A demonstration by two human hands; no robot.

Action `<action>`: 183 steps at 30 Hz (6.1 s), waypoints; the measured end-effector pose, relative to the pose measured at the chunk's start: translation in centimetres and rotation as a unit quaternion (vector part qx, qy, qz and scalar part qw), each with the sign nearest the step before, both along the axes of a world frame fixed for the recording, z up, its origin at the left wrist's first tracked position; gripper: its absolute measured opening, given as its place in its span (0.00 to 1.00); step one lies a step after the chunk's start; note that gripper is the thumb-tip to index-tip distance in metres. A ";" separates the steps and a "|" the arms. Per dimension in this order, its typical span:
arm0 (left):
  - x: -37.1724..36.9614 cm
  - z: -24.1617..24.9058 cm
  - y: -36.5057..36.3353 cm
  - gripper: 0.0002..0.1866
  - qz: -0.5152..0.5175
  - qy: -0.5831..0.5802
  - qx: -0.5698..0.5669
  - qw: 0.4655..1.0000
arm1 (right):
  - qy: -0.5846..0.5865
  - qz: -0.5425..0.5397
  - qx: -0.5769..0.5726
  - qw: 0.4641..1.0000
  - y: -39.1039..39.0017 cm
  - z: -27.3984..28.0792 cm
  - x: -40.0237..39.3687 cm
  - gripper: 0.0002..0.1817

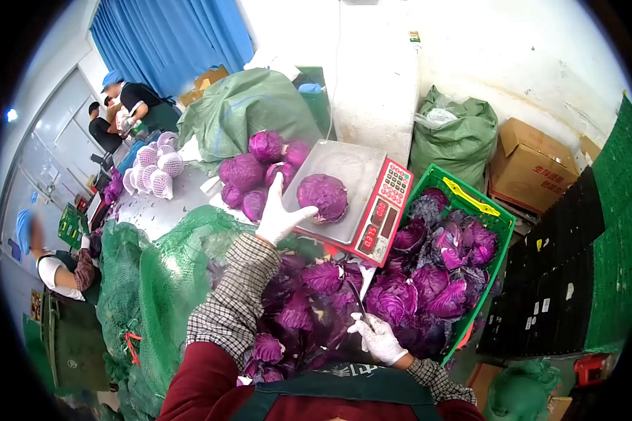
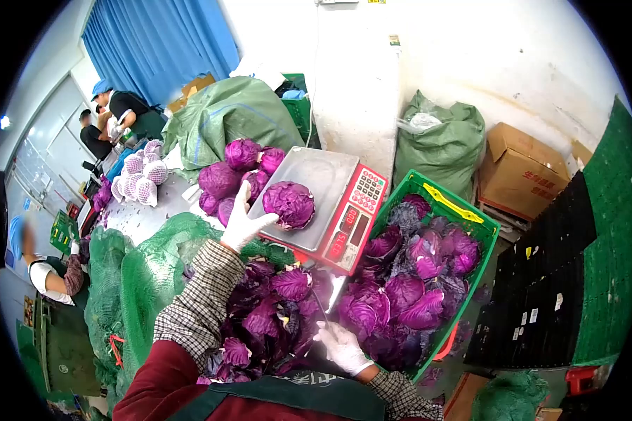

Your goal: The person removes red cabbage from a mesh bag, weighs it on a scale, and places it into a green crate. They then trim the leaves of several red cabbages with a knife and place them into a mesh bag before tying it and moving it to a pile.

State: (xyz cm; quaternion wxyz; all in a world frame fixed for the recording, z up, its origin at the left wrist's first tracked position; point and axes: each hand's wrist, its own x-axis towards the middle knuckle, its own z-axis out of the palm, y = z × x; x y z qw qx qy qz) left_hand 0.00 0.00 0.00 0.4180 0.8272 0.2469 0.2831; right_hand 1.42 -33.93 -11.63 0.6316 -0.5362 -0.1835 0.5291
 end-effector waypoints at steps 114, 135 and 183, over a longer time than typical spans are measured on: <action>-35.3 -5.5 -22.5 0.16 0.380 -0.007 -0.300 0.875 | -0.080 0.273 0.065 0.956 9.9 2.9 -11.5 0.22; -31.2 -4.1 -22.5 0.63 0.341 0.265 0.048 0.900 | -0.565 0.322 0.171 0.740 7.2 3.3 -11.9 0.18; -36.1 -0.6 -23.0 0.37 0.284 -0.152 -0.139 0.936 | -0.566 0.517 0.090 0.635 13.1 7.4 -9.3 0.24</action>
